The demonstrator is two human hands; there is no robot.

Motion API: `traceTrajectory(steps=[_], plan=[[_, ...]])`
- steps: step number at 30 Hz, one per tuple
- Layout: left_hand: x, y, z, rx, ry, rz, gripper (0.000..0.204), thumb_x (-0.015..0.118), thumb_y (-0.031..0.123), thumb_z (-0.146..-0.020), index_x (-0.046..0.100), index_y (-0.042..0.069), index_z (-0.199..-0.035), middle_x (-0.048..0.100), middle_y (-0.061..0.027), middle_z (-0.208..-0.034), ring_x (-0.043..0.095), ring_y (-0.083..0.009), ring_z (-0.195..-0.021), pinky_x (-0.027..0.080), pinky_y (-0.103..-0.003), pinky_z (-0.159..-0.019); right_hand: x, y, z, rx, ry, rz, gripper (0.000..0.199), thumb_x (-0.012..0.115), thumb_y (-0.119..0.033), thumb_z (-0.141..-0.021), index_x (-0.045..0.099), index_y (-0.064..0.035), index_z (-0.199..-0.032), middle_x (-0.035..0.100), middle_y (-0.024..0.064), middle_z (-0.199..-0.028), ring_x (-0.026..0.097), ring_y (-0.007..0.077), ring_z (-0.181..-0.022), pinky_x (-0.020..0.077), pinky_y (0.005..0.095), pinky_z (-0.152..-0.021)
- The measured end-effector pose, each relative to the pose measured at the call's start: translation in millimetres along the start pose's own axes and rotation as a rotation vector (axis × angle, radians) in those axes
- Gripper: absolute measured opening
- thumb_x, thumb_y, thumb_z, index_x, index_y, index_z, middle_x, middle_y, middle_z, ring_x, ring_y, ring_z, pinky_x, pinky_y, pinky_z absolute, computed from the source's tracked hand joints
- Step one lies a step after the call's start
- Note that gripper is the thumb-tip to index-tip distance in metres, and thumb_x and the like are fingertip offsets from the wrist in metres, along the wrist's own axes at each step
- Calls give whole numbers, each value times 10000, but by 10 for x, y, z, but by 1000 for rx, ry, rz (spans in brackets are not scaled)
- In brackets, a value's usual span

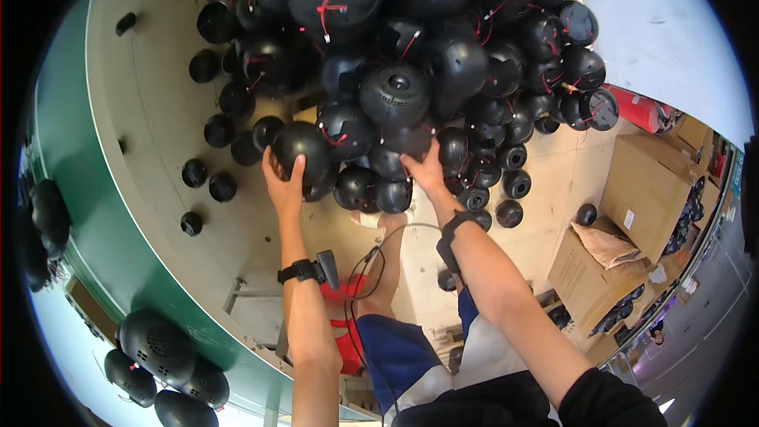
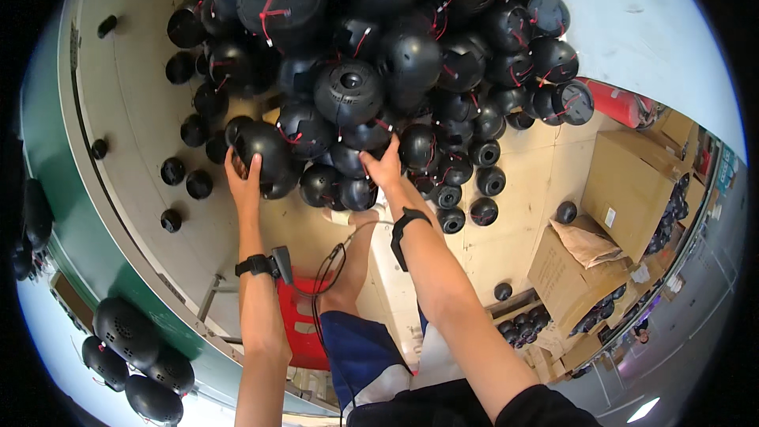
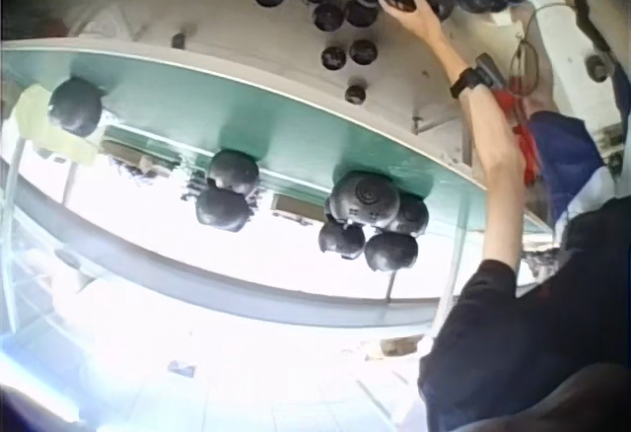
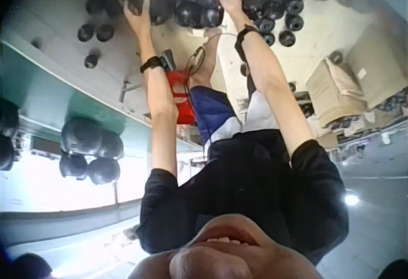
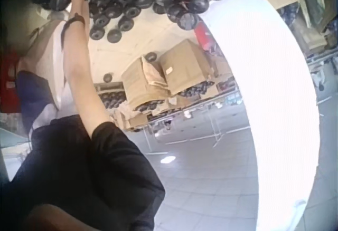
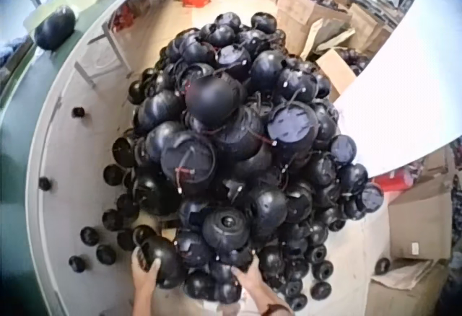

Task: Packing black spherical components into cardboard boxes on a factory floor.

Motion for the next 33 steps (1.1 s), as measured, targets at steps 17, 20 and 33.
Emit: traceTrajectory(steps=[17, 20, 33], plan=[[-38, 261, 148, 98, -23, -246, 958, 857, 358, -703, 364, 43, -1460, 453, -230, -1421, 466, -365, -1296, 362, -434, -1095, -393, -221, 293, 118, -136, 126, 501, 622, -118, -837, 509, -67, -1323, 657, 163, -1069, 653, 272, -942, 518, 374, -847], [108, 486, 222, -2, -70, -285, 1037, 884, 399, -635, 363, 44, -1459, 458, -243, -1409, 474, -390, -1279, 364, -454, -1092, -759, -451, 490, -13, -249, 190, 452, 599, -108, -860, 524, -38, -1300, 668, 122, -1040, 648, 200, -918, 521, 326, -826], [-152, 1617, 1484, 13, -79, -97, 998, 907, 342, -616, 435, -21, -1417, 543, -237, -1351, 551, -313, -1233, 434, -404, -1057, -1606, -1795, 1124, 85, -455, -41, 266, 525, -86, -960, 569, -78, -1222, 656, 81, -1021, 651, 169, -880, 549, 321, -740]])
Point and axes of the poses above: each hand's wrist, its own z-axis away from the middle knuckle, its own x-axis out of the palm, y = z × x, the point moved 8 cm from there along -z, towards the middle knuckle
